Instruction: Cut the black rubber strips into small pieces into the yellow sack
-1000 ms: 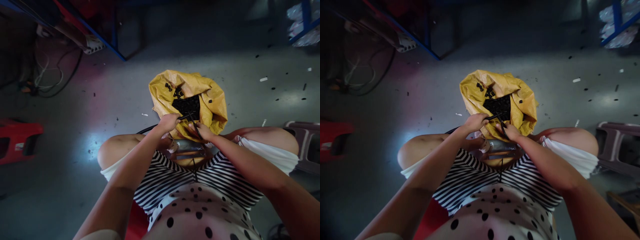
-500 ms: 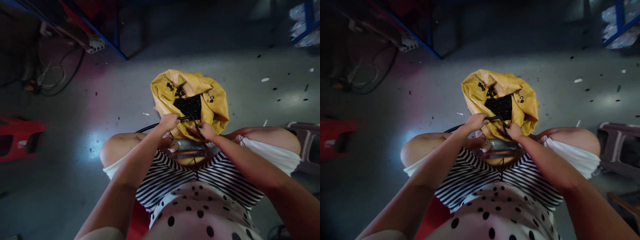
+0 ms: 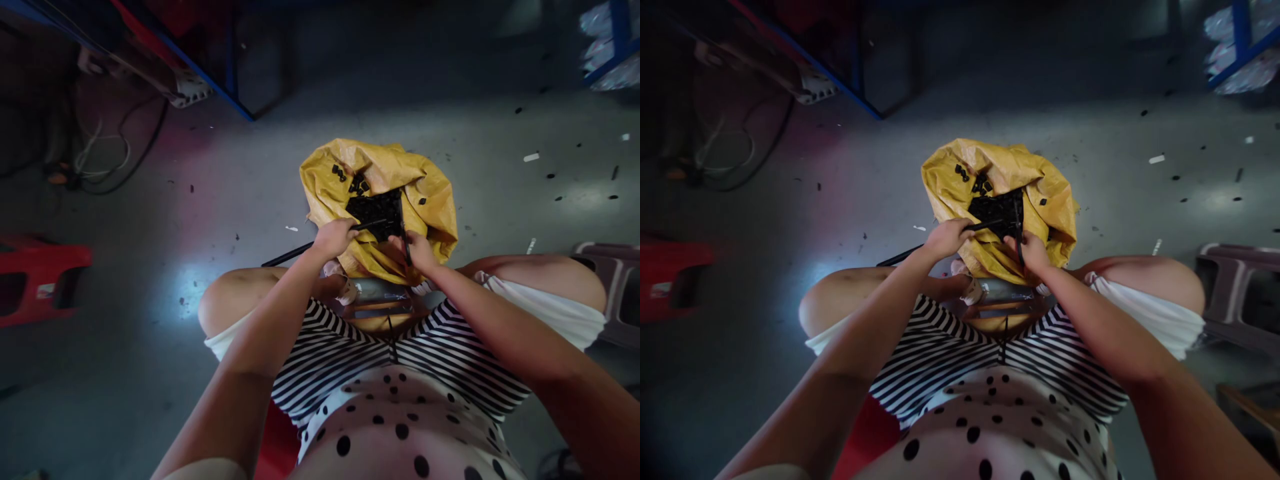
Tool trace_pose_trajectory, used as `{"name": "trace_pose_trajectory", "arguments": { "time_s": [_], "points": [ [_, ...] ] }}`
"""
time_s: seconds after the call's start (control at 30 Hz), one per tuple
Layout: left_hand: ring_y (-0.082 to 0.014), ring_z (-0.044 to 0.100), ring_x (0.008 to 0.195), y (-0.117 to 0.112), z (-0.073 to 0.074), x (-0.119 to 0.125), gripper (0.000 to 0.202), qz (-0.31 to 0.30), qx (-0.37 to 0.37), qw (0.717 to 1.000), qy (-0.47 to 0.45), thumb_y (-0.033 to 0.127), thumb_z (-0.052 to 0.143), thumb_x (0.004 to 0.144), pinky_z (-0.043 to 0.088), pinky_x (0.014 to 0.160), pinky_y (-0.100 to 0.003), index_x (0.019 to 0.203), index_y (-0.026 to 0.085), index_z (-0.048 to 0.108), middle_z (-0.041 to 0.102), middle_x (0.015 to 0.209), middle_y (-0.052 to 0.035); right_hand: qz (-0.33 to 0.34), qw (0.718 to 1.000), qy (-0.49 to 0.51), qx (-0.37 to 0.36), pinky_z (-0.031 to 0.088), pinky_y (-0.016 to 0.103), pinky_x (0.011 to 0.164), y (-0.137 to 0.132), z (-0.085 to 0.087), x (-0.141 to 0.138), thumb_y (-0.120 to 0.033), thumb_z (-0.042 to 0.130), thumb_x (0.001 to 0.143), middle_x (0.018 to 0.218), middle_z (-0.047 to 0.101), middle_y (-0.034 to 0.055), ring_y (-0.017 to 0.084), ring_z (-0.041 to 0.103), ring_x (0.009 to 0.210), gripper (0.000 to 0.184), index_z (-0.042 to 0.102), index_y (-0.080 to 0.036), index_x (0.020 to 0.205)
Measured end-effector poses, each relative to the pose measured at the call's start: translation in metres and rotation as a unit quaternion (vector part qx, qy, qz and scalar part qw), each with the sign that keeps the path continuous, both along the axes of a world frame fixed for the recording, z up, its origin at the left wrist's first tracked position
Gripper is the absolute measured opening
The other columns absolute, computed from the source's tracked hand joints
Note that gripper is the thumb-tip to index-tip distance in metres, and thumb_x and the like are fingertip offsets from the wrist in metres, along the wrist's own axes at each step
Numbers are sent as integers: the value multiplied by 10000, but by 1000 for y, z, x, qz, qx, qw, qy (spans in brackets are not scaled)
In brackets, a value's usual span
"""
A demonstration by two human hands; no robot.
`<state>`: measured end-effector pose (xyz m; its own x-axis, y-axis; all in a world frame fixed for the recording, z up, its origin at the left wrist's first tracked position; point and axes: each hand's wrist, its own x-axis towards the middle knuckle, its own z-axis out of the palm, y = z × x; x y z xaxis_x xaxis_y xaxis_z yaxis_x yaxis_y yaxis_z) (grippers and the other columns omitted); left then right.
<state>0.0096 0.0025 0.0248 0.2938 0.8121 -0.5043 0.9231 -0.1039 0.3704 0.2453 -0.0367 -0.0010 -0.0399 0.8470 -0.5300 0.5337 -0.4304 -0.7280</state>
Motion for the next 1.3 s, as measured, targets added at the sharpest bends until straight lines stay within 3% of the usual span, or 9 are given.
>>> {"name": "trace_pose_trajectory", "arguments": {
  "time_s": [0.1,0.2,0.43,0.7,0.77,0.9,1.03,1.3],
  "points": [
    [-238,617,1063,7,3,-8,290,35,31,999,17,303,476,926,476,865,-308,1143,198,638,669,1155,-88,107,993,-35,-27,373,242,571,-10,2,-2,-656,625,733,726,626,24,154,547,647,479,615,-182,804],
    [-235,618,1065,6,4,-7,294,33,40,999,9,309,486,924,477,874,-307,1153,204,638,669,1157,-81,143,987,-43,-53,385,247,609,-15,5,-5,-659,608,753,779,654,36,170,575,688,486,633,-189,875],
    [-231,616,1066,1,5,2,303,11,34,999,-2,303,481,925,480,889,-312,1165,201,636,668,1156,-80,135,989,-31,-55,397,258,655,-8,5,-6,-681,517,810,784,638,33,186,587,736,502,607,-188,838],
    [-218,607,1083,-3,0,6,282,-41,14,999,-19,287,489,920,469,897,-295,1146,216,642,674,1154,-57,128,987,-39,-90,424,281,720,-4,8,-8,-711,467,833,896,675,78,216,610,825,565,635,-178,915],
    [-218,609,1073,-4,-1,6,276,-50,5,999,-14,280,491,917,470,888,-294,1137,218,646,678,1135,-58,133,986,-46,-86,417,277,694,-5,5,-8,-718,449,838,841,668,75,210,606,785,576,639,-175,859],
    [-217,611,1052,-4,-2,5,258,-45,0,999,1,279,494,910,470,873,-293,1103,218,654,681,1114,-60,161,981,-82,-63,351,268,569,-9,-5,-6,-733,436,827,622,578,39,174,534,604,591,594,-182,681],
    [-217,618,1034,-3,-3,3,235,-50,-8,998,20,282,494,907,474,851,-290,1067,223,656,684,1093,-62,173,979,-95,-47,304,268,526,-13,-10,-5,-712,453,826,546,514,21,152,478,538,577,561,-193,599],
    [-238,621,1049,1,-1,-3,224,-5,8,998,57,293,491,913,479,837,-309,1062,219,639,666,1131,-82,167,978,-110,-55,354,269,560,-15,-7,-2,-711,460,818,647,610,49,185,562,614,567,639,-181,728]
  ]
}}
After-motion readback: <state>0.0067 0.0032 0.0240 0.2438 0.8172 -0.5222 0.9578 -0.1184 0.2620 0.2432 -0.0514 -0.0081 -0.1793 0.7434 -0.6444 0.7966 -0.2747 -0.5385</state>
